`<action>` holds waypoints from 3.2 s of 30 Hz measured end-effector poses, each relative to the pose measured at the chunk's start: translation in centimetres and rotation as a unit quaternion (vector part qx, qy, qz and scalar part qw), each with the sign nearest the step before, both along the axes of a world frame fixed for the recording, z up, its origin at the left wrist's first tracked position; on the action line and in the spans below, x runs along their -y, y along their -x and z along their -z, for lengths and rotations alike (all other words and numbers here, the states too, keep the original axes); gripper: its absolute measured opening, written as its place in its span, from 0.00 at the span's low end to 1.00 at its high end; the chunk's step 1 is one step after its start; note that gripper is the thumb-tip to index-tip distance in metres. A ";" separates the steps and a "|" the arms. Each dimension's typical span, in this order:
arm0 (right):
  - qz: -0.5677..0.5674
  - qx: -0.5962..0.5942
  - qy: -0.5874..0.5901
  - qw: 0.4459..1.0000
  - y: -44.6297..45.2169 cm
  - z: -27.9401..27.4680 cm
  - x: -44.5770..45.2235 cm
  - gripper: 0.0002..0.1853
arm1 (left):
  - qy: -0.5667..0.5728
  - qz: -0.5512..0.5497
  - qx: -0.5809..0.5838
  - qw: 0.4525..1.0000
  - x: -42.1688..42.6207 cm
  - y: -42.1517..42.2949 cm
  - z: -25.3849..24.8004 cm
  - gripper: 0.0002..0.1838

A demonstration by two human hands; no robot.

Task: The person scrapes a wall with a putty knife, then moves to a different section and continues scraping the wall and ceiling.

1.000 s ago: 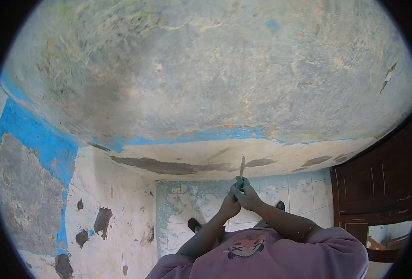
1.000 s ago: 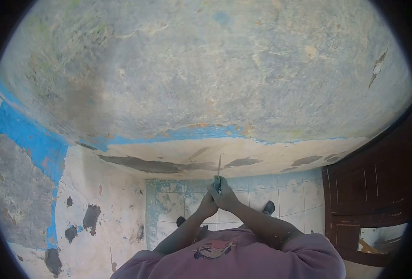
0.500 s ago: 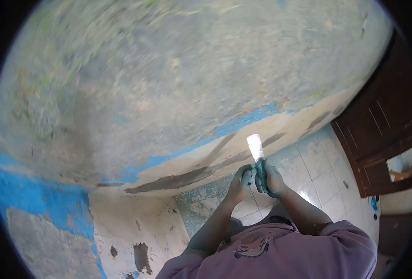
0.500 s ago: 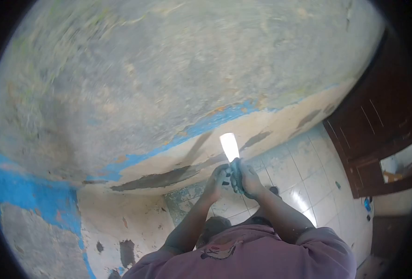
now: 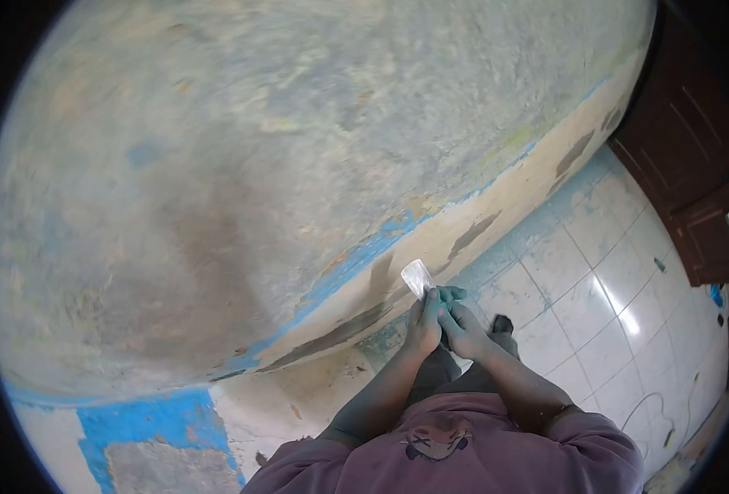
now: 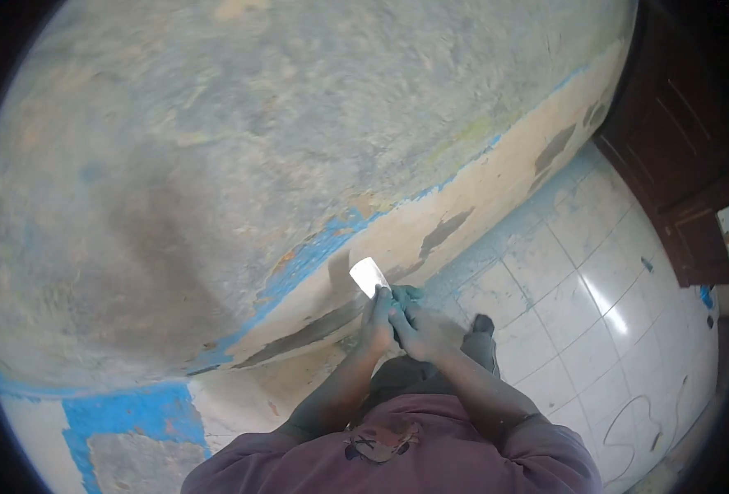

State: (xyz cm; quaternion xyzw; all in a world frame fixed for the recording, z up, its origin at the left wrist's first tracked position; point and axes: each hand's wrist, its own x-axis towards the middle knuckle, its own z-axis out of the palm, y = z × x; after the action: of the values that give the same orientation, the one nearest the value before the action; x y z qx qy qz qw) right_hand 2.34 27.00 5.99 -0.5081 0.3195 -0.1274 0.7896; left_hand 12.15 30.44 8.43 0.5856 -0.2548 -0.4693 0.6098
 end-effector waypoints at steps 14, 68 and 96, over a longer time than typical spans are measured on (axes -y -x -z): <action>0.189 0.032 0.199 0.961 -5.4 -1.7 -0.7 0.17 | 0.024 0.013 -0.162 0.986 1.2 -4.4 0.3 0.22; 0.443 -0.004 0.400 0.802 -7.6 -1.6 -4.0 0.05 | 0.013 0.103 -0.251 0.962 1.8 -6.0 -0.6 0.33; 0.386 -0.033 0.400 0.831 -7.2 0.3 -4.8 0.07 | 0.022 0.105 -0.261 0.959 1.6 -5.6 0.1 0.34</action>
State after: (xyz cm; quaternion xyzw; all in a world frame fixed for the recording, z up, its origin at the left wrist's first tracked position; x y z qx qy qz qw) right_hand 9.57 31.76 5.67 -0.6186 0.4367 -0.5217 0.3929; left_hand 17.77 28.79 8.29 0.3989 -0.1572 -0.6618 0.6150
